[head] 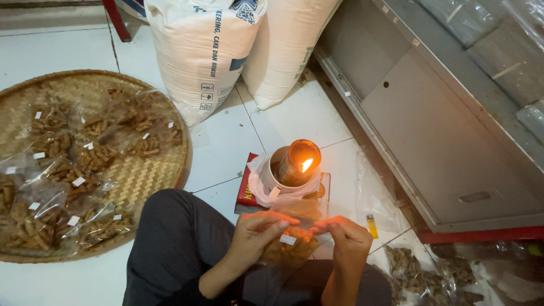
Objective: The person sits on the floor and heat-seals clear plastic bags filled with fried snack sticks over a small open flame in a cup, pressing and twisting each bag's opening to close it, then places the sealed bag on a large woven tray with other finished bags.
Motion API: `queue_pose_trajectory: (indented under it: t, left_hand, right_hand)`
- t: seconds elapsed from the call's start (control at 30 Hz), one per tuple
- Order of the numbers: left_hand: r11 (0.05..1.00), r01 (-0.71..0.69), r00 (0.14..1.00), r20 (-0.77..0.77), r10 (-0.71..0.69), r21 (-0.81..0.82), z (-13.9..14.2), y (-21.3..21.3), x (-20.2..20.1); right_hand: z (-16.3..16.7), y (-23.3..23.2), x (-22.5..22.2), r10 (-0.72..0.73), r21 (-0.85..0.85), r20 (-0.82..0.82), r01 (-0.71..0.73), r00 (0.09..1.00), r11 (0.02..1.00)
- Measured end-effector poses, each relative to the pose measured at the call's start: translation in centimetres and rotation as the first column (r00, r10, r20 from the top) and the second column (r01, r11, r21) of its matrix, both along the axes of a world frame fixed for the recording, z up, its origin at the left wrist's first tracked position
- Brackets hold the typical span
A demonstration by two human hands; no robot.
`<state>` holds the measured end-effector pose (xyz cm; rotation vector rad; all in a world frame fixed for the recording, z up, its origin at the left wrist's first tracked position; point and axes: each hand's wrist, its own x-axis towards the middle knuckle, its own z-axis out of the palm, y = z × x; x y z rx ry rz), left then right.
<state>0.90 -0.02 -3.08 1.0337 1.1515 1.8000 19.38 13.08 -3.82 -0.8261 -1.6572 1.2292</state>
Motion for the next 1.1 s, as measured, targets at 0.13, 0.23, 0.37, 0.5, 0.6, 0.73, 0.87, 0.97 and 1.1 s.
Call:
queue_pose_trajectory:
  t: [0.13, 0.23, 0.37, 0.5, 0.6, 0.73, 0.87, 0.97, 1.1]
  left_hand:
    - [0.994, -0.111, 0.987, 0.117, 0.112, -0.014, -0.5, 0.4, 0.9]
    - [0.993, -0.115, 0.974, 0.201, 0.108, 0.026, -1.4, 0.8, 1.2]
    - [0.995, -0.020, 0.982, 0.188, 0.001, 0.098, -2.6, 1.6, 0.5]
    - [0.908, 0.401, 0.788, 0.458, -0.411, 0.124, -4.0, 3.4, 1.0]
    - [0.820, 0.568, 0.704, 0.471, -0.531, 0.074, -6.1, 4.9, 3.0]
    - [0.682, 0.711, 0.382, 0.722, -0.577, 0.169, -11.0, 5.2, 5.9]
    - [0.462, 0.564, -0.287, 0.687, -0.667, 0.684, -14.8, 6.2, 8.5]
    - [0.410, 0.595, -0.416, 0.701, -0.579, 0.691, -13.9, 8.2, 8.2]
    - [0.823, 0.561, 0.666, 0.545, -0.509, 0.082, -8.9, 6.0, 2.7]
  right_hand:
    - [-0.5, -0.7, -0.2, -0.026, -0.013, -0.104, 0.025, 0.994, 1.000]
    - [-0.4, -0.9, -0.3, 0.026, 0.022, -0.177, -0.022, 0.984, 1.000]
    - [1.6, -0.9, -0.9, 0.248, -0.014, -0.492, -0.292, 0.835, 0.956]
    - [3.9, -4.5, -2.1, -0.292, 0.743, 0.364, -0.086, 0.885, 0.664]
    - [5.0, -6.0, -4.1, 0.133, -0.415, -0.554, -0.411, 0.822, 0.812]
    - [5.8, -4.5, -4.8, 0.439, 0.017, -0.376, -0.468, 0.816, 0.884]
    - [4.1, -3.1, -2.5, 0.463, 0.025, -0.362, -0.488, 0.809, 0.872]
    - [1.7, -3.3, -0.1, 0.040, -0.280, -0.314, -0.133, 0.948, 0.951]
    - [0.3, -0.3, 1.0, -0.054, -0.093, -0.140, 0.041, 0.989, 0.995]
